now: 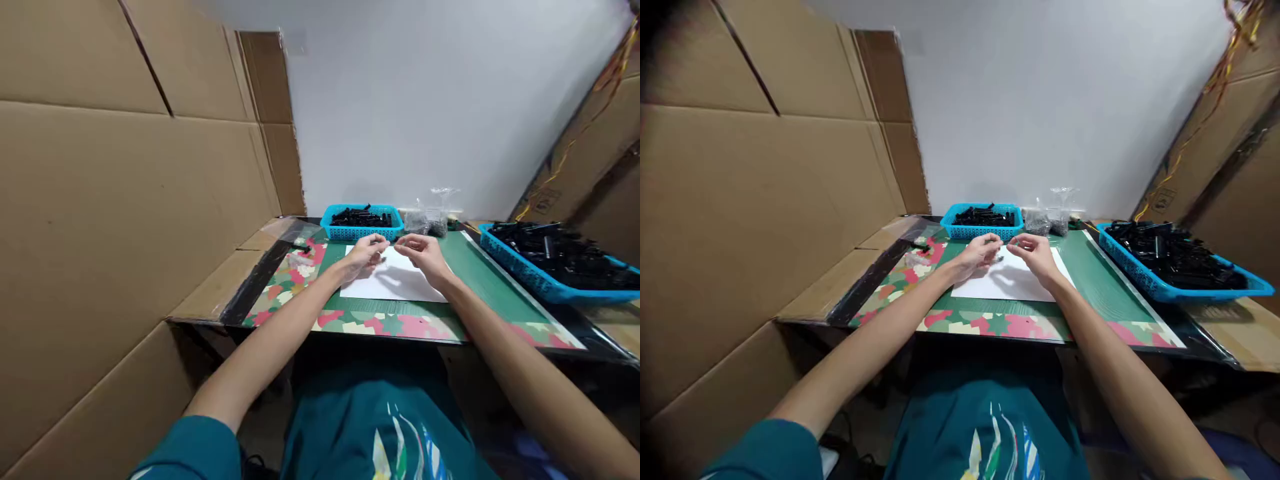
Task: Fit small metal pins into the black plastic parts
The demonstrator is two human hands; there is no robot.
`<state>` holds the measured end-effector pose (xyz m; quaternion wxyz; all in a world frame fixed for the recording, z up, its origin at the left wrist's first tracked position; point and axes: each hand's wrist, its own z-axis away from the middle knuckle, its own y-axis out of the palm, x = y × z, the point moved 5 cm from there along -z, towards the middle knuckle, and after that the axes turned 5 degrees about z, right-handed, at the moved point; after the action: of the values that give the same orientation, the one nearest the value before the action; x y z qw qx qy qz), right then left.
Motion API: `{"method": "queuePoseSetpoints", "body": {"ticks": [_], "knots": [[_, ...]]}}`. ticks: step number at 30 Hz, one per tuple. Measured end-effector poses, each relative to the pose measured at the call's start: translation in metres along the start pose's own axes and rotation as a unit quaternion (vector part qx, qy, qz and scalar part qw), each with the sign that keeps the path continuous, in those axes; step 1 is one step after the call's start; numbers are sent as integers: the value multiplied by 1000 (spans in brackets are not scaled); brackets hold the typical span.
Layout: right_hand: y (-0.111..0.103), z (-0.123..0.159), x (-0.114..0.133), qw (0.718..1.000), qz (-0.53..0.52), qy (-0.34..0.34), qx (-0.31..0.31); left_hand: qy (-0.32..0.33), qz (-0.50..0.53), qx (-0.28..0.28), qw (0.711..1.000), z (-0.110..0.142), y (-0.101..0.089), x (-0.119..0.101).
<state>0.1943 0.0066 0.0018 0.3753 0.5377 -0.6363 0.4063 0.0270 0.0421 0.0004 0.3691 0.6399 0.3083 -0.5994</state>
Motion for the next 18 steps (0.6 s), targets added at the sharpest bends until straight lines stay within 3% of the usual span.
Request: {"method": "queuePoseSetpoints", "body": {"ticks": [3,7,14,18], "knots": [[-1,-1,-2,1000,-21,3,2,-52,54,95,993,4,12,5],[1,-1,-3,998,-53,3,33,-65,102,160,980,8,17,3],[5,1,-5,993,-93,29,74,-76,96,149,981,5,15,7],[5,0,-4,990,-115,38,78,-44,79,151,984,6,17,2]]}}
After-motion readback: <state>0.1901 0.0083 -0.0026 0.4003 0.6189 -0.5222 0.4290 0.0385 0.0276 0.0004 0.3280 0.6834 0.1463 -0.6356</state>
